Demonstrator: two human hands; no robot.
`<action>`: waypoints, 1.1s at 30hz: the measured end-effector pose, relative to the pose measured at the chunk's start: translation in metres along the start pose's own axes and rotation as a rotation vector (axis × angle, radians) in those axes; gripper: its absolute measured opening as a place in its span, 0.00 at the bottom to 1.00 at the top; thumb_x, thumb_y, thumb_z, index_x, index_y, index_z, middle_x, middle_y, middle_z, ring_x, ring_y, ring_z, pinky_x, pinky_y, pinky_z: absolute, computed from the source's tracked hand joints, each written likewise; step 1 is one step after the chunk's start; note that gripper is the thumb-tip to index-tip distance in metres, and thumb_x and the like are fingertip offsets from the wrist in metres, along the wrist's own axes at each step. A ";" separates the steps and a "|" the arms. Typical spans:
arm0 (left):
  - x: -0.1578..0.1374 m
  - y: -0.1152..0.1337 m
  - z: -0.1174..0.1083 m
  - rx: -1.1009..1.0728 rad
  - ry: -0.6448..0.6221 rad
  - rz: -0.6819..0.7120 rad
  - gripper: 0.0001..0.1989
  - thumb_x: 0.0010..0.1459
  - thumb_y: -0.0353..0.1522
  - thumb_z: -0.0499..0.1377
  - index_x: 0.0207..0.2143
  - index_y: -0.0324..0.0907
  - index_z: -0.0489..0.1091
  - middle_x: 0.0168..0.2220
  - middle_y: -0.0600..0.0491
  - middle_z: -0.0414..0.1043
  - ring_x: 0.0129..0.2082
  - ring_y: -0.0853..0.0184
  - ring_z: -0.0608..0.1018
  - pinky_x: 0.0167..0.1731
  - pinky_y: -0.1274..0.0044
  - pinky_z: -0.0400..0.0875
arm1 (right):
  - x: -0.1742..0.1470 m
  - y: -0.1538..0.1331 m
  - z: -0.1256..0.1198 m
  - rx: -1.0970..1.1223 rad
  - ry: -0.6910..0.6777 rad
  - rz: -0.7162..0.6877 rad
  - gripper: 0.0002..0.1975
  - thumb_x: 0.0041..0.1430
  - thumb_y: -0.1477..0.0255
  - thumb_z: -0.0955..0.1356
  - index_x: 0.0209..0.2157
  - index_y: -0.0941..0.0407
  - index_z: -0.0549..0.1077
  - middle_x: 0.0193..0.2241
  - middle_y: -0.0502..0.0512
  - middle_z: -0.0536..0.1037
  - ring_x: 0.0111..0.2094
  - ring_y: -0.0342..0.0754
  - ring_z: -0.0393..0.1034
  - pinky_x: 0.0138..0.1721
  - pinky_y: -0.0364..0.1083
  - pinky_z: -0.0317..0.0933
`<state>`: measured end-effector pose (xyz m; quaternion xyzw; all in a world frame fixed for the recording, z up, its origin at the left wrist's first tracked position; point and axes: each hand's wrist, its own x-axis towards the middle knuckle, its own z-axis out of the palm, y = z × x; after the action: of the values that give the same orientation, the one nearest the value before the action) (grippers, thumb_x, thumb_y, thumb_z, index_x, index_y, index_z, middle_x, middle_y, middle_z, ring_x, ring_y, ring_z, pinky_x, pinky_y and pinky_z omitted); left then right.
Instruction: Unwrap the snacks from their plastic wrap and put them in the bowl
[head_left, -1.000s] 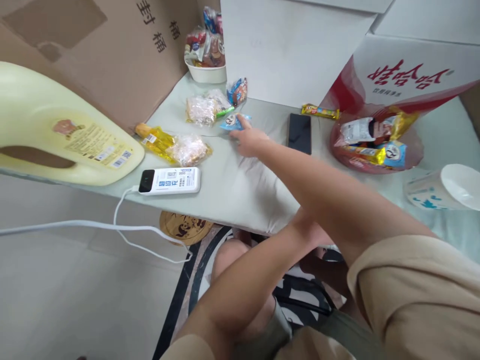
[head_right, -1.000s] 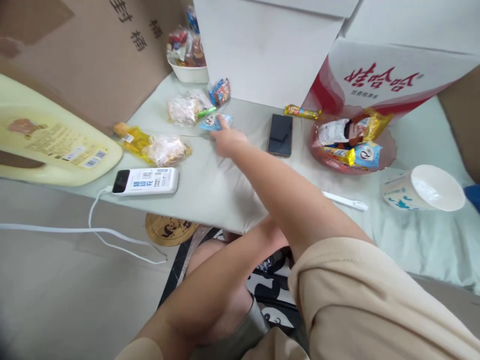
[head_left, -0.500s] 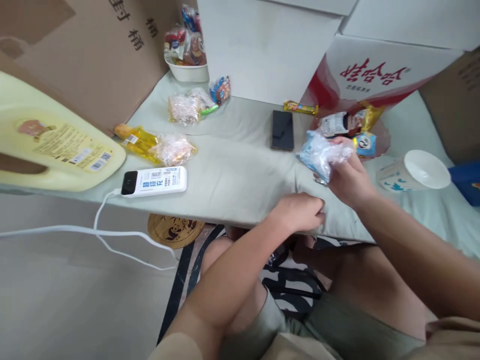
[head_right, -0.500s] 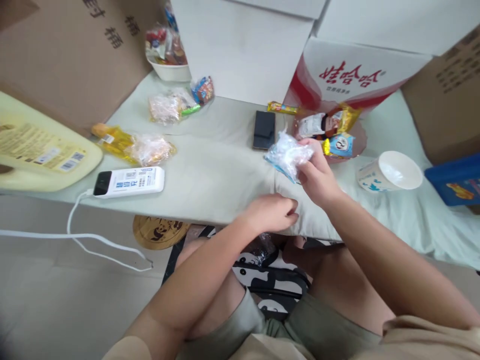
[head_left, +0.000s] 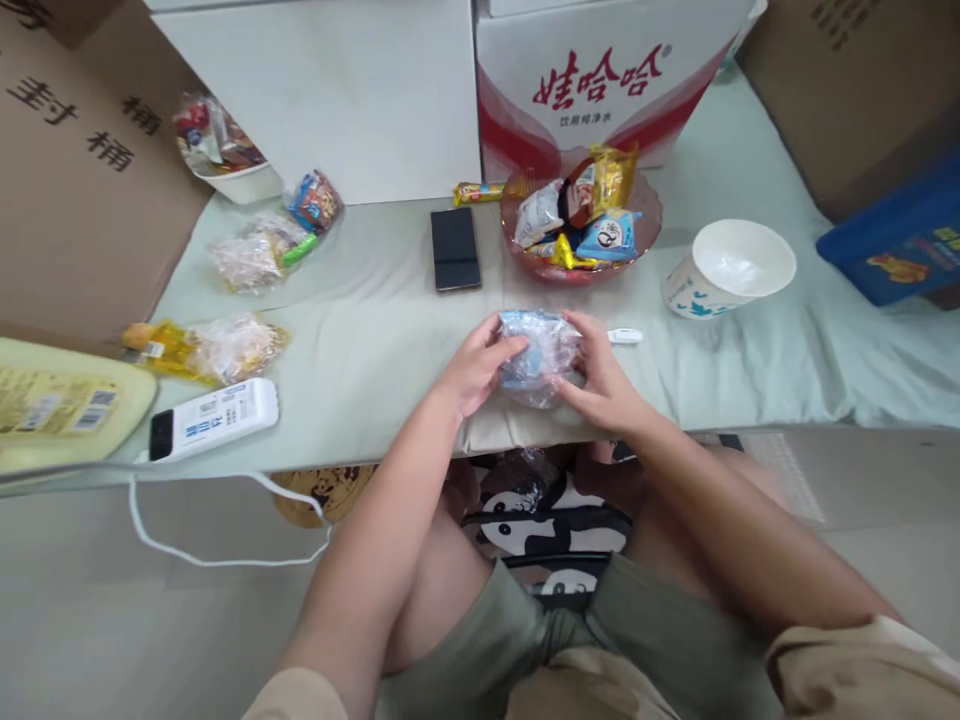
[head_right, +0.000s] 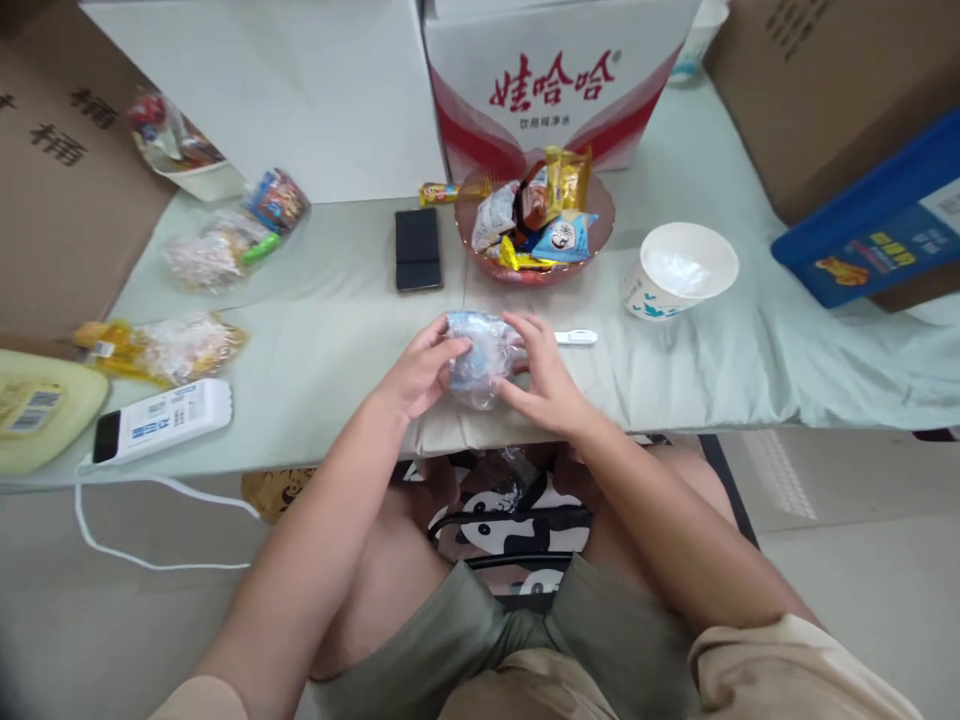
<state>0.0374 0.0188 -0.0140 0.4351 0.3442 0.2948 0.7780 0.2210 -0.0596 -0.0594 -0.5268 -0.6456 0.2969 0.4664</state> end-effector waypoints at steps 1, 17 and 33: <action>0.002 0.000 0.002 -0.006 0.034 0.014 0.24 0.43 0.39 0.73 0.41 0.43 0.68 0.37 0.55 0.75 0.33 0.70 0.77 0.36 0.77 0.73 | 0.001 -0.002 -0.002 -0.061 0.024 -0.040 0.30 0.57 0.57 0.72 0.59 0.48 0.65 0.62 0.62 0.61 0.59 0.59 0.65 0.51 0.57 0.70; 0.007 -0.020 0.006 0.399 0.150 0.198 0.20 0.53 0.46 0.69 0.42 0.44 0.73 0.38 0.54 0.76 0.37 0.68 0.75 0.39 0.77 0.71 | 0.009 -0.028 -0.006 -0.101 0.194 -0.192 0.07 0.62 0.69 0.68 0.29 0.51 0.71 0.29 0.51 0.77 0.33 0.49 0.71 0.40 0.51 0.65; -0.014 -0.021 0.009 0.539 -0.001 0.181 0.36 0.54 0.42 0.66 0.63 0.47 0.60 0.61 0.45 0.66 0.57 0.56 0.73 0.56 0.69 0.69 | 0.016 -0.022 0.012 -0.063 0.421 0.203 0.09 0.55 0.68 0.69 0.25 0.53 0.66 0.29 0.51 0.68 0.31 0.45 0.63 0.34 0.47 0.62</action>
<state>0.0393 -0.0050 -0.0251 0.6553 0.3696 0.2609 0.6049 0.2004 -0.0489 -0.0403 -0.6536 -0.4868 0.2054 0.5419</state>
